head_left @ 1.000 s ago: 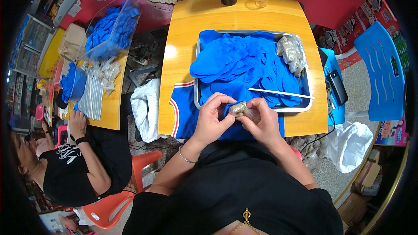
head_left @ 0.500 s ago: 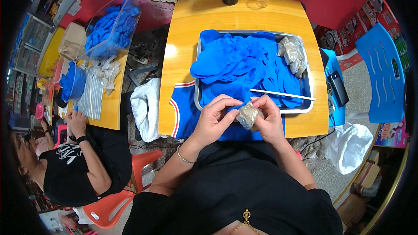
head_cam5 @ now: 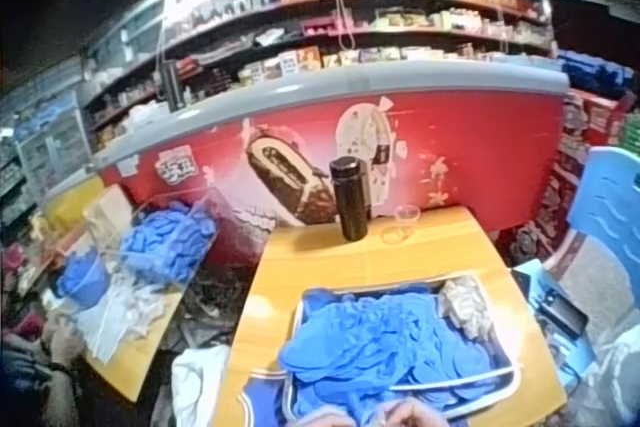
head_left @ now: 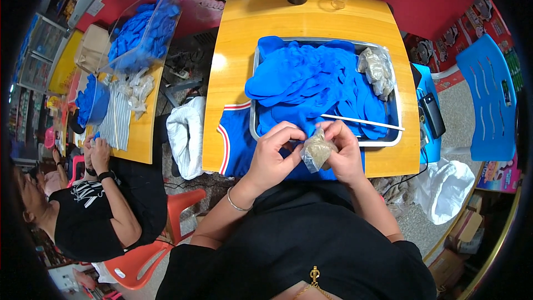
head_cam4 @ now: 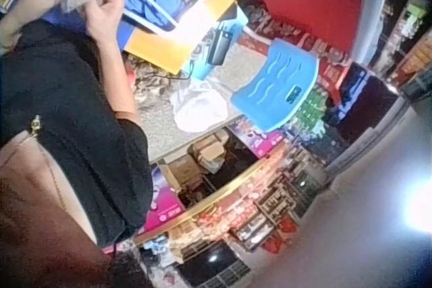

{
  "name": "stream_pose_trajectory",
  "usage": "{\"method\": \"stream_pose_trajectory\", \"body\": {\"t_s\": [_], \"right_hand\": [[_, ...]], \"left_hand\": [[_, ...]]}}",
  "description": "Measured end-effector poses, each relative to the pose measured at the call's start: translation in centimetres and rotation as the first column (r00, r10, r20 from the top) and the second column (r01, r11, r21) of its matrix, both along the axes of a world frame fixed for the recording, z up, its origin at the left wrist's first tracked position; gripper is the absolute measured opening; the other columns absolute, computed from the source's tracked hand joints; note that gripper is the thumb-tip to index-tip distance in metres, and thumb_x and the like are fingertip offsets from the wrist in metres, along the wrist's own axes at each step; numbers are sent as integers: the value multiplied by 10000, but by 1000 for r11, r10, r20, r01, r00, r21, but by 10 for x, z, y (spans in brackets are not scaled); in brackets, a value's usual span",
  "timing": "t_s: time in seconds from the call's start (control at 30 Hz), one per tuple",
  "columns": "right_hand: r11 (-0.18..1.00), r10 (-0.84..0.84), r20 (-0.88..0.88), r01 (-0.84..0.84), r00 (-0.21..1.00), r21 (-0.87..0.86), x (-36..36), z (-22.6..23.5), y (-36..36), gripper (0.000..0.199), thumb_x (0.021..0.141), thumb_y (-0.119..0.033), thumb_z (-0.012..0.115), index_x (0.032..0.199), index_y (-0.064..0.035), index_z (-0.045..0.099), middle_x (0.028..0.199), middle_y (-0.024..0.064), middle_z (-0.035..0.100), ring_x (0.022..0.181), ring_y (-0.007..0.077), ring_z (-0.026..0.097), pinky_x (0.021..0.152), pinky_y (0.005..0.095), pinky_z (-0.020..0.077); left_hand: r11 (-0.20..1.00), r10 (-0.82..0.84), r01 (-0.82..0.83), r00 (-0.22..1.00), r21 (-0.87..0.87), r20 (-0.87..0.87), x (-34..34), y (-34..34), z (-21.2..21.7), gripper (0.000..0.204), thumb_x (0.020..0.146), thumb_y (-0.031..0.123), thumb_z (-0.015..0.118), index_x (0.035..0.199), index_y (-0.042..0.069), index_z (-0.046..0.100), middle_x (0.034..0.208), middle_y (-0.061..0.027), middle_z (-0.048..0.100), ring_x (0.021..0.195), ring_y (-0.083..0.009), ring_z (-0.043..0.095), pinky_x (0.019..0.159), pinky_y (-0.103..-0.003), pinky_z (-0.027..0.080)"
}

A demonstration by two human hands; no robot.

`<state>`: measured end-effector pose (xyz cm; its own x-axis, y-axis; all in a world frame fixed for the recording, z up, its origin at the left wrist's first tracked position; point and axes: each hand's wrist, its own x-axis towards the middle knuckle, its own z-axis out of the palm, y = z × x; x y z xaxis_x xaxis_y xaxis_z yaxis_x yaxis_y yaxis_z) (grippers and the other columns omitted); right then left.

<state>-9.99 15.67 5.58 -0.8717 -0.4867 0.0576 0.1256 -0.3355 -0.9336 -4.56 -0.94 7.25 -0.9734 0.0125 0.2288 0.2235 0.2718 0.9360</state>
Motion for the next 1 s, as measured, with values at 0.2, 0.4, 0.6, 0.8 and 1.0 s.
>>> {"method": "stream_pose_trajectory", "body": {"t_s": [0.2, 0.4, 0.6, 0.8, 1.0], "right_hand": [[998, -5, -143, 14, 990, 61, -1, -2, 1, 180, 710, 48, 588, 816, -38, 471, 945, 77, 550, 842, 123, 531, 755, 247, 427], [993, 26, -189, -4, 982, 118, 0, 3, 7, 174, 689, 33, 592, 805, -30, 479, 898, 85, 566, 801, 146, 546, 724, 263, 435], [962, 65, -314, 25, 947, 272, 1, 1, 16, 148, 683, 23, 594, 803, -25, 523, 887, 77, 585, 800, 132, 555, 717, 259, 443], [928, 181, -234, -88, 955, 362, 9, 12, 19, 206, 689, 27, 570, 891, -15, 570, 819, 51, 609, 740, 111, 573, 669, 235, 448], [892, 254, -311, -97, 916, 442, 9, 19, 17, 205, 642, 26, 561, 838, -17, 602, 791, 65, 608, 716, 146, 591, 630, 253, 450]], "left_hand": [[973, 46, -56, 998, 226, 50, 1, 7, -4, 108, 791, -39, 583, 891, -14, 551, 864, -55, 534, 708, -82, 527, 602, -205, 451], [882, 0, -51, 994, 468, 109, 2, 8, -4, 85, 822, -36, 563, 898, -6, 541, 846, -13, 505, 711, -42, 490, 616, -175, 428], [908, 45, -118, 981, 402, 187, 1, 0, -9, 143, 829, 10, 607, 936, 34, 516, 845, 12, 509, 705, -6, 457, 530, -147, 358], [910, 95, -154, 981, 386, 169, -1, 6, -8, 149, 804, 28, 649, 911, 19, 545, 843, -3, 538, 693, -27, 472, 515, -147, 360], [989, 122, -129, 988, 74, 93, -2, 3, -7, 92, 747, 30, 683, 792, 7, 606, 841, -47, 556, 680, -93, 505, 535, -199, 371]]}}
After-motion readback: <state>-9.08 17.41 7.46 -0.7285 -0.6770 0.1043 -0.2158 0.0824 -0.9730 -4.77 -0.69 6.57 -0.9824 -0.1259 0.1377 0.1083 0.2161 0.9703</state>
